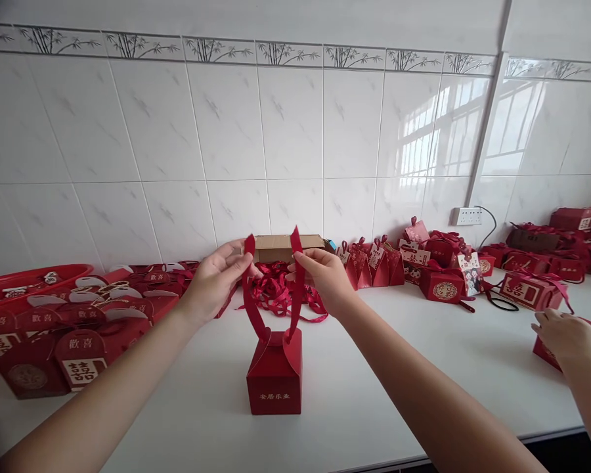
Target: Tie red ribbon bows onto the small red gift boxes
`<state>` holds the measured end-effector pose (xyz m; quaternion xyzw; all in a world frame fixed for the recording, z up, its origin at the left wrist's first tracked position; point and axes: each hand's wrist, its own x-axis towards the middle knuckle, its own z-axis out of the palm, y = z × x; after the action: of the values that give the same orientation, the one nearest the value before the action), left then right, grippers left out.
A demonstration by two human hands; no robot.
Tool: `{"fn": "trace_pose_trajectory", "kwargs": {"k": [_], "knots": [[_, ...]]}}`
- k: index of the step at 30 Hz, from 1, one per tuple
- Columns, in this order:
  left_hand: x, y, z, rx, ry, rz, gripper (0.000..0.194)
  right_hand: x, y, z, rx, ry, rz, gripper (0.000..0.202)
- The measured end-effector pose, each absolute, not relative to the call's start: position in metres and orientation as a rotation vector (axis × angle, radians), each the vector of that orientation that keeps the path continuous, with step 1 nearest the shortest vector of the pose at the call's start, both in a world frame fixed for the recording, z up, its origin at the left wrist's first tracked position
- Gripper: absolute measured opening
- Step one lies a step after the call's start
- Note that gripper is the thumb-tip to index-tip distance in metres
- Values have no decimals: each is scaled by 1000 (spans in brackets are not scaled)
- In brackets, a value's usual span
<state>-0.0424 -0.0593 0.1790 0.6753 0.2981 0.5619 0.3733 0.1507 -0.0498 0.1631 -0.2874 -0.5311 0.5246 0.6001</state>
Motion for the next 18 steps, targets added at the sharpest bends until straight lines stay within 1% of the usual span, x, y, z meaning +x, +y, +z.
{"fn": "trace_pose_trajectory", "kwargs": {"k": [3, 6, 9, 12, 14, 15, 18], "knots": [[-37, -67, 179, 1867, 809, 1278, 56, 144, -51, 161, -695, -1349, 1136, 26], [-32, -72, 182, 1955, 876, 1181, 66, 141, -54, 158, -607, -1542, 1161, 18], [-30, -72, 182, 2012, 942, 1171, 68, 141, -57, 154, -482, -1638, 1224, 20], [-33, -71, 180, 1995, 916, 1104, 62, 141, -57, 148, -488, -1657, 1154, 22], [-36, -70, 177, 1908, 874, 1032, 58, 142, -55, 143, -536, -1709, 996, 25], [-38, -70, 175, 1839, 856, 1011, 56, 143, -53, 141, -561, -1755, 858, 25], [-42, -67, 170, 1592, 832, 1022, 50, 150, -49, 136, -522, -1966, 242, 23]]}}
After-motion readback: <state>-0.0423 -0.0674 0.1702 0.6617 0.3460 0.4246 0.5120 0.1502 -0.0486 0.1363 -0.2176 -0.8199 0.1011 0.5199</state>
